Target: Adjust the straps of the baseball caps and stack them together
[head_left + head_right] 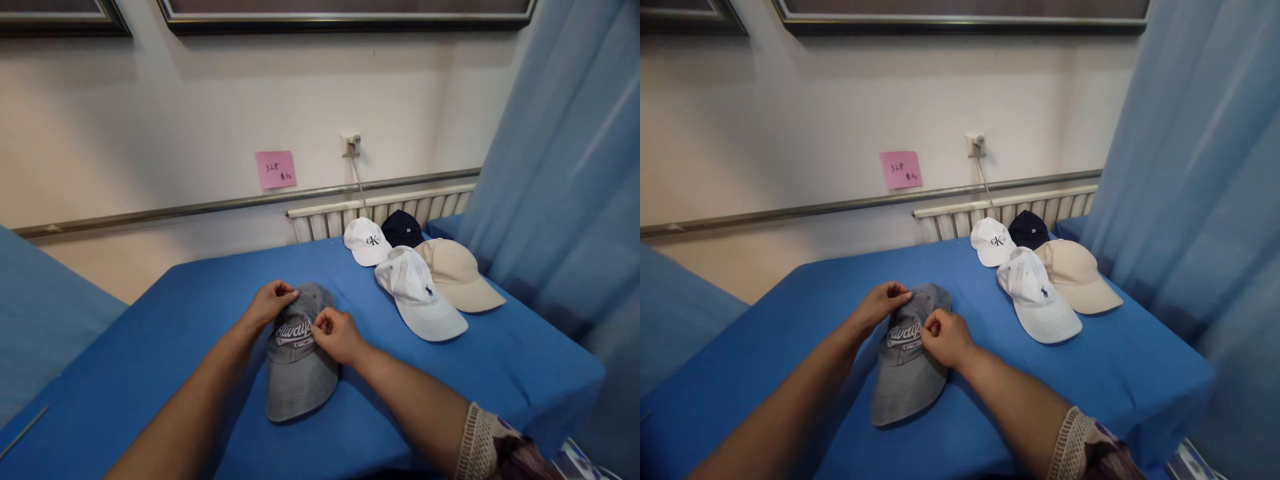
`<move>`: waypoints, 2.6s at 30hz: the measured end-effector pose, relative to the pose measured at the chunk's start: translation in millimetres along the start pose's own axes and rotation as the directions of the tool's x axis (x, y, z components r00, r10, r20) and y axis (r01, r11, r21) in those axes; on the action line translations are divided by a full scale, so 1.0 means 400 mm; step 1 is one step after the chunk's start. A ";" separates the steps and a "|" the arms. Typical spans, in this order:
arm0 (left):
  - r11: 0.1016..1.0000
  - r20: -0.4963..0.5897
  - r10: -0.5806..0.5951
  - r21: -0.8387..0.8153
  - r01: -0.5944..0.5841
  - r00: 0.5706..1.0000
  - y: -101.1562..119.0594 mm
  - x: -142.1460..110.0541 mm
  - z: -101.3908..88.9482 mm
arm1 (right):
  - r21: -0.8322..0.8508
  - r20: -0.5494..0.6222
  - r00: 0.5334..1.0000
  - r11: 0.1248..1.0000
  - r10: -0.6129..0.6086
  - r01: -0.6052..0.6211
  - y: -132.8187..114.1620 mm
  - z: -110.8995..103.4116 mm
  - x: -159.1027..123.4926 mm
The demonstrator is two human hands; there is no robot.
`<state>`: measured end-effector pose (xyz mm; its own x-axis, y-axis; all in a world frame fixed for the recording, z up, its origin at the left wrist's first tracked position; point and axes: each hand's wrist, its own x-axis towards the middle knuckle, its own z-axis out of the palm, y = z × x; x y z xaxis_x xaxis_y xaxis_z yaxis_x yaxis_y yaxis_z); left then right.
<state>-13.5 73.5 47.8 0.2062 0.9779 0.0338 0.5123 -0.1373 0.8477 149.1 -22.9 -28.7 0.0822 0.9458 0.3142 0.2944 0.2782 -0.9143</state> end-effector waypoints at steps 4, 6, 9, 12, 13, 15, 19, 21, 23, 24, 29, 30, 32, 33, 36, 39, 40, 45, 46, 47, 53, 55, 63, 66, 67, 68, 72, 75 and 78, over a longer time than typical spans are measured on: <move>0.999 0.011 0.010 0.044 -0.011 1.000 0.010 0.010 -0.012 | -0.061 -0.051 0.976 0.976 -0.213 0.210 -0.026 -0.034 -0.009; 0.994 0.008 0.026 0.109 -0.027 1.000 0.019 0.014 -0.013 | -0.093 -0.043 0.968 0.966 -0.246 0.242 -0.024 -0.045 -0.005; 0.973 0.021 0.050 0.226 -0.053 0.999 0.041 0.017 -0.015 | -0.104 -0.060 0.973 0.971 -0.221 0.214 -0.006 -0.051 0.008; 0.954 0.077 0.061 0.288 -0.081 0.995 0.073 0.021 -0.013 | -0.084 -0.071 0.984 0.984 -0.165 0.159 0.022 -0.051 0.025; 0.952 0.109 0.052 0.294 -0.082 0.993 0.084 0.023 -0.012 | -0.076 -0.068 0.987 0.987 -0.147 0.141 0.032 -0.051 0.030; 0.960 0.177 0.002 0.276 -0.051 0.984 0.104 0.034 -0.009 | -0.063 -0.050 0.993 0.992 -0.109 0.106 0.051 -0.052 0.040; 0.972 0.158 -0.075 0.231 0.037 0.985 0.116 0.070 -0.011 | -0.013 0.000 1.000 1.000 -0.020 0.020 0.084 -0.052 0.054; 0.970 0.085 -0.049 0.240 0.028 0.995 0.103 0.081 -0.020 | 0.022 0.013 1.000 1.000 0.016 -0.016 0.096 -0.049 0.060; 0.969 -0.004 -0.007 0.246 0.007 1.000 0.078 0.073 -0.032 | 0.046 0.015 0.999 0.998 0.037 -0.038 0.105 -0.045 0.063; 0.969 -0.052 0.013 0.248 0.000 0.999 0.061 0.061 -0.038 | 0.054 0.016 0.999 0.998 0.043 -0.043 0.108 -0.044 0.064; 0.963 -0.235 0.073 0.270 -0.008 0.969 -0.049 -0.049 -0.049 | 0.080 0.017 0.999 0.996 0.046 -0.048 0.110 -0.040 0.064; 0.963 -0.240 0.072 0.269 -0.005 0.968 -0.070 -0.069 -0.046 | 0.083 0.020 0.999 0.996 0.044 -0.045 0.110 -0.039 0.064; 0.957 -0.233 0.062 0.291 0.009 0.970 -0.107 -0.097 -0.038 | 0.089 0.025 0.999 0.995 0.044 -0.046 0.112 -0.038 0.063; 0.951 -0.223 0.058 0.308 0.014 0.973 -0.122 -0.103 -0.033 | 0.092 0.022 0.999 0.994 0.049 -0.051 0.114 -0.037 0.062; 0.934 -0.186 0.052 0.357 0.018 0.981 -0.148 -0.101 -0.023 | 0.099 0.020 0.998 0.993 0.067 -0.069 0.119 -0.036 0.060; 0.936 -0.155 0.056 0.352 0.002 0.986 -0.155 -0.090 -0.022 | 0.106 0.027 0.998 0.992 0.064 -0.067 0.121 -0.036 0.059; 0.942 -0.147 0.061 0.337 -0.008 0.987 -0.154 -0.089 -0.023 | 0.108 0.027 0.998 0.992 0.062 -0.064 0.121 -0.036 0.059; 0.946 -0.198 0.099 0.322 -0.031 0.975 -0.151 -0.102 -0.024 | 0.130 0.026 0.997 0.989 0.068 -0.071 0.125 -0.032 0.057; 0.947 -0.210 0.098 0.321 -0.026 0.973 -0.152 -0.106 -0.023 | 0.131 0.027 0.997 0.989 0.068 -0.071 0.126 -0.031 0.057; 0.952 -0.212 0.090 0.306 -0.021 0.973 -0.154 -0.108 -0.020 | 0.130 0.029 0.997 0.989 0.069 -0.072 0.128 -0.030 0.057; 0.997 -0.176 -0.022 0.067 0.035 0.984 -0.168 -0.109 -0.015 | 0.128 0.032 0.997 0.989 0.076 -0.080 0.132 -0.029 0.060; 0.997 -0.193 -0.050 -0.067 0.038 0.980 -0.175 -0.107 -0.023 | 0.132 0.027 0.997 0.989 0.070 -0.073 0.134 -0.030 0.061; 0.782 0.024 -0.221 -0.593 0.192 0.975 -0.195 -0.112 -0.031 | 0.114 0.003 0.997 0.991 0.075 -0.075 0.142 -0.029 0.061; 0.781 0.038 -0.212 -0.594 0.193 0.977 -0.194 -0.111 -0.024 | 0.098 -0.009 0.996 0.991 0.090 -0.089 0.131 -0.036 0.064; 0.786 0.035 -0.212 -0.587 0.192 0.977 -0.195 -0.110 -0.023 | 0.090 -0.026 0.995 0.991 0.101 -0.099 0.124 -0.040 0.064; 0.791 0.034 -0.211 -0.581 0.191 0.977 -0.197 -0.109 -0.023 | 0.083 -0.047 0.992 0.990 0.115 -0.111 0.117 -0.045 0.062; 0.806 0.024 -0.202 -0.563 0.181 0.979 -0.207 -0.102 -0.025 | 0.166 -0.026 0.964 0.952 0.266 -0.258 0.079 -0.071 0.014; 0.817 -0.012 -0.205 -0.552 0.165 0.979 -0.214 -0.098 -0.024 | 0.262 0.173 0.882 0.842 0.439 -0.471 0.051 -0.089 -0.075; 0.826 -0.046 -0.218 -0.541 0.159 0.975 -0.219 -0.095 -0.021 | 0.257 0.430 0.743 0.719 0.513 -0.645 0.019 -0.097 -0.178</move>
<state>-73.2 49.6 -23.4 0.0514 0.9905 -0.1273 0.0043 0.1272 0.9919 182.3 -94.4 -48.3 -0.1974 0.9174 -0.3454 -0.0859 -0.3672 -0.9262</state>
